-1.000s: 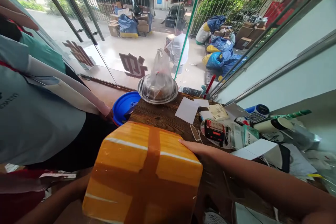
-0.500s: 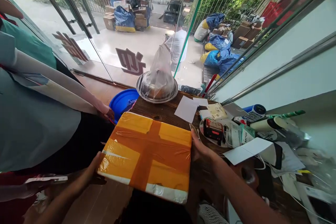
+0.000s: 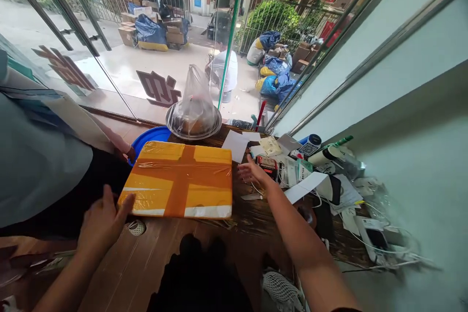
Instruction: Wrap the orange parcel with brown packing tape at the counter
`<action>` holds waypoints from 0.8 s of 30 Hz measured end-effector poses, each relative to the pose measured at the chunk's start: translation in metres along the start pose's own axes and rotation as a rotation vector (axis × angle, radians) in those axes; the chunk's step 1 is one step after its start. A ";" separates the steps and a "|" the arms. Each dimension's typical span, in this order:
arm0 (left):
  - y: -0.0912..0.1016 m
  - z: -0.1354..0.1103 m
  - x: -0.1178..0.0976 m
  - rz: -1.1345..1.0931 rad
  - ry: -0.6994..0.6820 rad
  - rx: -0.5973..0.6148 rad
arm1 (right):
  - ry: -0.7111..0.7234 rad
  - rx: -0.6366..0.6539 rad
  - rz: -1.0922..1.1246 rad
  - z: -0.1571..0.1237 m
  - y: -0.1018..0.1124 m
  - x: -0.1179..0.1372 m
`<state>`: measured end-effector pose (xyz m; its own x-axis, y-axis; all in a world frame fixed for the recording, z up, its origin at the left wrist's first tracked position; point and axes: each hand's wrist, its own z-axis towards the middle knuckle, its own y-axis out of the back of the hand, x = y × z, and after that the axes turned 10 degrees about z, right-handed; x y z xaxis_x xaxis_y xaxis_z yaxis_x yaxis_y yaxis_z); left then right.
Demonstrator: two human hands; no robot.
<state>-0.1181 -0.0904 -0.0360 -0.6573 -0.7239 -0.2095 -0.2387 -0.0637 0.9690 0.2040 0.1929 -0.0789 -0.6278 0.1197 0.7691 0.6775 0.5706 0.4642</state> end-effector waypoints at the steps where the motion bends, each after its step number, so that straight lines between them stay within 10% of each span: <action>1: 0.000 -0.007 -0.009 0.037 -0.096 -0.108 | -0.033 -0.067 0.006 -0.016 0.013 -0.018; 6: -0.031 -0.030 -0.057 0.131 -0.764 -0.261 | -0.166 -0.424 -0.104 -0.110 0.057 -0.130; 12: -0.053 -0.012 -0.058 0.191 -0.966 -0.506 | -0.121 -0.558 -0.298 -0.154 0.033 -0.223; 20: -0.036 -0.028 -0.061 0.156 -0.971 -0.517 | 0.083 -0.701 -0.411 -0.159 0.027 -0.282; 24: -0.067 -0.079 -0.079 0.068 -0.750 -0.716 | 0.201 -0.637 -0.464 -0.150 0.039 -0.293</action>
<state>0.0062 -0.0829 -0.0742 -0.9879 -0.1437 0.0580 0.1346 -0.6095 0.7813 0.4721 0.0588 -0.2204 -0.8584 -0.1982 0.4731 0.4914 -0.0533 0.8693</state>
